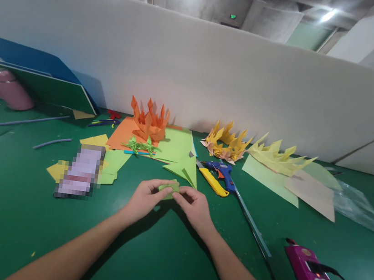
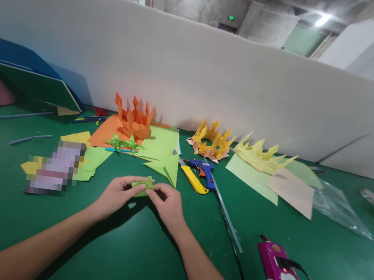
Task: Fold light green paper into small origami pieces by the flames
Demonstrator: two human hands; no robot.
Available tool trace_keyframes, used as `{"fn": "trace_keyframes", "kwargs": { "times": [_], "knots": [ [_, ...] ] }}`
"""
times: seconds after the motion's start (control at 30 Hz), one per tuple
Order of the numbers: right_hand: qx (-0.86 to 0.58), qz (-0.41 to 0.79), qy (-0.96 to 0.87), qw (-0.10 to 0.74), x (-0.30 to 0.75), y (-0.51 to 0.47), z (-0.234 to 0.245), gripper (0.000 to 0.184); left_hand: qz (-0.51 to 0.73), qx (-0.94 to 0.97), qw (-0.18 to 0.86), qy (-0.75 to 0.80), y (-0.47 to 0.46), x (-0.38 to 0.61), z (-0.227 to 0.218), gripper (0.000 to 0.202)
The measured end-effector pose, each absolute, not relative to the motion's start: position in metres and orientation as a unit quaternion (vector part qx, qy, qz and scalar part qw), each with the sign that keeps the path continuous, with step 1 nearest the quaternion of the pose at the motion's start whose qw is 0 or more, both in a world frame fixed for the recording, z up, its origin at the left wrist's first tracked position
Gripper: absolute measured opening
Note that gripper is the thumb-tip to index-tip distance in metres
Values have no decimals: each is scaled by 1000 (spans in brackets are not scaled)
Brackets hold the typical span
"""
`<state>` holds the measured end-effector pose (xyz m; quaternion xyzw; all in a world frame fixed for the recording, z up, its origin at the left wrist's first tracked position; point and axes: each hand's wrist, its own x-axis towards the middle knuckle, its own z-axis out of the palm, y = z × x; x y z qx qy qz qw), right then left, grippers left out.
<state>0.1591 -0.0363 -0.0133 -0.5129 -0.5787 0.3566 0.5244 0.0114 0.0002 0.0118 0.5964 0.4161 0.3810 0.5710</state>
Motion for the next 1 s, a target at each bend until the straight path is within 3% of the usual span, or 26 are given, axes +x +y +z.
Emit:
{"fn": "trace_keyframes", "kwargs": {
  "times": [0.23, 0.57, 1.0],
  "knots": [
    [-511, 395, -494, 583, 159, -35, -13, 25, 365, 617, 561, 415, -1, 11, 9, 42],
    [-510, 303, -545, 592, 161, -36, -12, 12, 349, 619, 579, 399, -2, 13, 6, 25],
    [-504, 279, -569, 586, 162, -38, -8, 17, 344, 611, 598, 390, -3, 15, 7, 24]
  ]
}}
